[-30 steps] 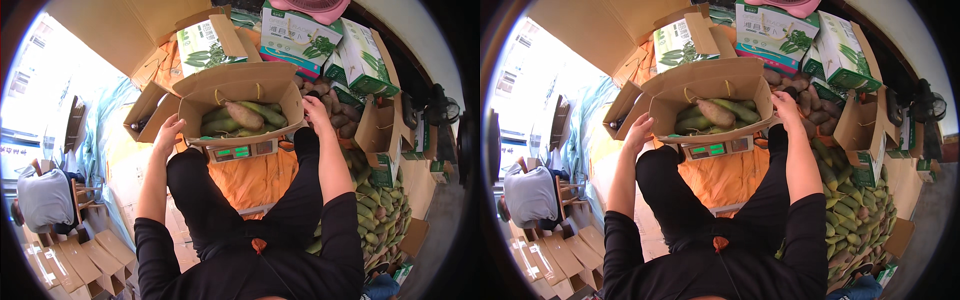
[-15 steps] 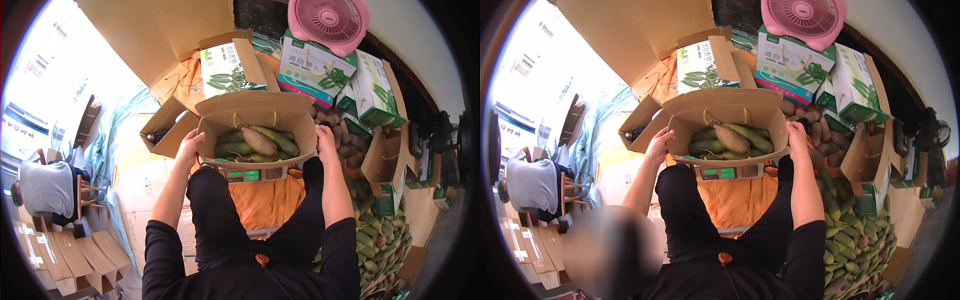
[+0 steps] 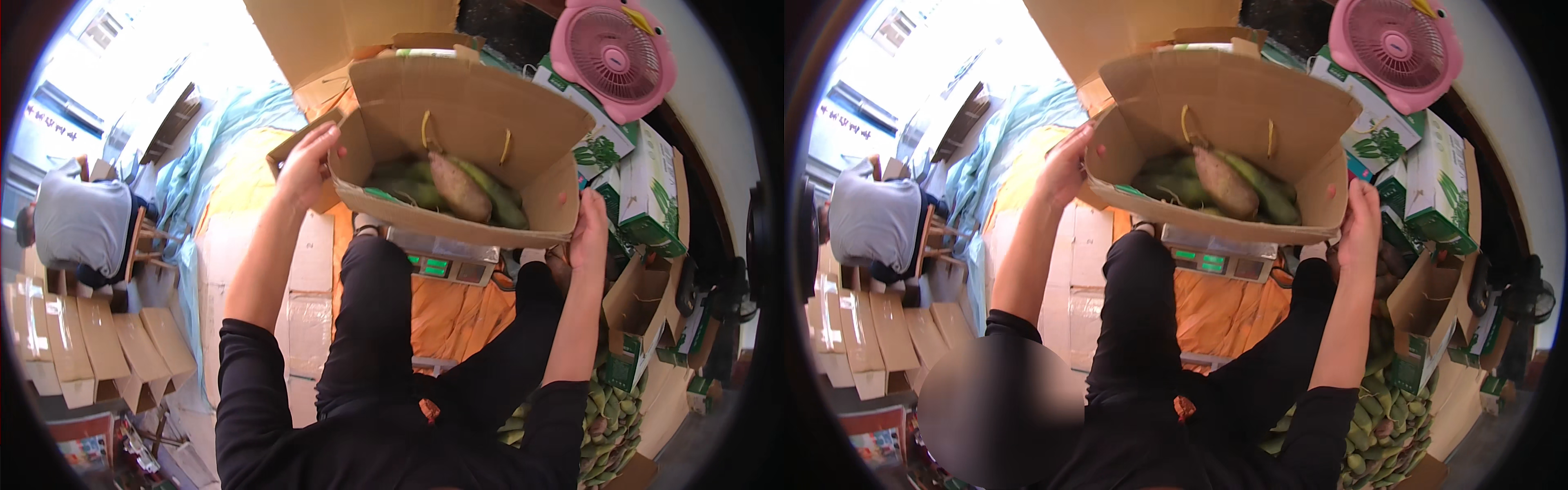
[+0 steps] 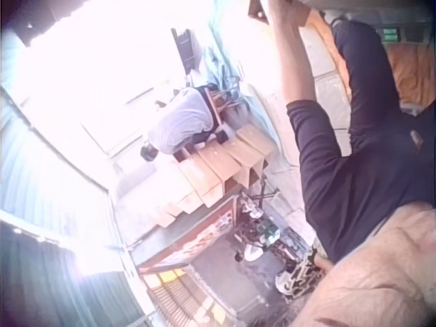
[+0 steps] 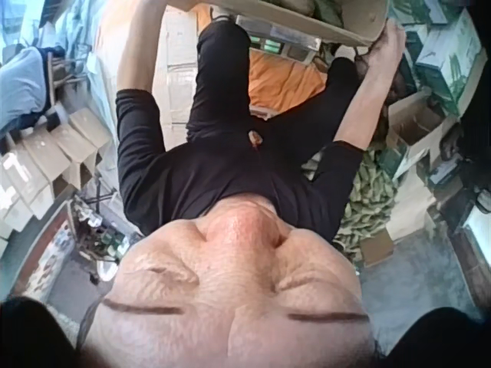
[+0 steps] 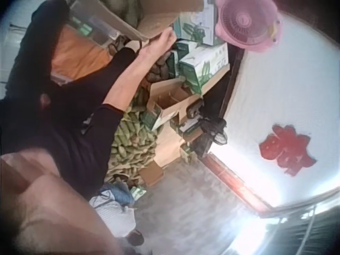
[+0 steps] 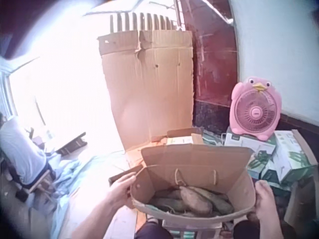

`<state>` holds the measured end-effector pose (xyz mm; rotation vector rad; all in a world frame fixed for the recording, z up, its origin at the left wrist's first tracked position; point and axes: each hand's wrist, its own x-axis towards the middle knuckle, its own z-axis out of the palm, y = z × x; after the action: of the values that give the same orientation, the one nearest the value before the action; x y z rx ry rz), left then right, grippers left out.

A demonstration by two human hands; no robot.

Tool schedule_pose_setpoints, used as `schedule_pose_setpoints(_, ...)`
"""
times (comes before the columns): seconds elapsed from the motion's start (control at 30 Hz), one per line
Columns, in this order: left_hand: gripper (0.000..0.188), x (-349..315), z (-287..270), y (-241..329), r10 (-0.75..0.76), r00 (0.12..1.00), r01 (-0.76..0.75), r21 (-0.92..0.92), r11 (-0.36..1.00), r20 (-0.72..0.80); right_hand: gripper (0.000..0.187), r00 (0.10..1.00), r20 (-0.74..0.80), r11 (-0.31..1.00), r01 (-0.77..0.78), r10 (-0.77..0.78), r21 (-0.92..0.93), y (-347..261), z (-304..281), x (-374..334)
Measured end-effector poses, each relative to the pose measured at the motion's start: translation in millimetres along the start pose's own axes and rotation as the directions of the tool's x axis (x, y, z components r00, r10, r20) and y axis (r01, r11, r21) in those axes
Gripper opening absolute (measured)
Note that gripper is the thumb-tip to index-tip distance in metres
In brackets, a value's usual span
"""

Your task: Sort various produce into boxes and weigh them using a digital scale.

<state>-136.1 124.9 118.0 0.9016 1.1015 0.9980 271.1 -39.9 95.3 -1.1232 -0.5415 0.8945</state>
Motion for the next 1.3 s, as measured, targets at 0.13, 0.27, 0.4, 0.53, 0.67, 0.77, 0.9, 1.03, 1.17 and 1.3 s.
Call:
schedule_pose_setpoints(0.13,0.045,-26,-55,29,0.165,0.986,-0.166,-0.075,0.983,-0.009,0.022,0.981,0.195,0.999,-0.008,0.018,-0.053,-26,59,-10)
schedule_pose_setpoints(0.27,0.038,-73,-106,61,0.243,0.968,-0.247,-0.063,0.967,-0.066,0.022,0.956,0.286,0.994,-0.044,0.072,-0.104,-20,120,-21)
schedule_pose_setpoints(0.4,0.043,-131,-184,69,0.28,0.928,-0.303,-0.059,0.951,-0.245,0.021,0.865,0.473,0.976,-0.075,0.167,-0.207,16,179,-43)
schedule_pose_setpoints(0.53,0.053,-186,-261,45,0.262,0.888,-0.215,0.162,0.963,-0.378,0.033,0.768,0.567,0.949,-0.169,0.297,-0.267,70,229,-91)
schedule_pose_setpoints(0.67,0.065,-248,-333,-5,0.166,0.847,-0.014,0.291,0.956,-0.504,0.036,0.652,0.619,0.895,-0.246,0.437,-0.373,158,257,-147)
schedule_pose_setpoints(0.77,0.07,-304,-384,-56,0.021,0.727,0.217,0.259,0.941,-0.686,0.035,0.564,0.626,0.833,-0.242,0.538,-0.498,223,270,-201)
schedule_pose_setpoints(0.9,0.051,-367,-425,-128,-0.048,0.634,0.267,0.16,0.95,-0.772,0.038,0.323,0.642,0.711,-0.182,0.696,-0.679,259,261,-254)
schedule_pose_setpoints(1.03,0.028,-428,-458,-205,-0.153,0.43,0.448,0.063,0.892,-0.89,0.041,-0.108,0.467,0.475,0.065,0.878,-0.878,275,252,-291)
schedule_pose_setpoints(1.17,0.037,-406,-461,-256,-0.396,0.543,0.446,-0.146,0.883,-0.741,0.021,-0.194,0.581,0.585,-0.043,0.79,-0.81,272,259,-278)
schedule_pose_setpoints(1.3,0.036,-341,-433,-254,-0.23,0.693,0.429,0.134,0.893,-0.684,0.019,0.299,0.848,0.851,0.166,0.438,-0.498,265,251,-248)
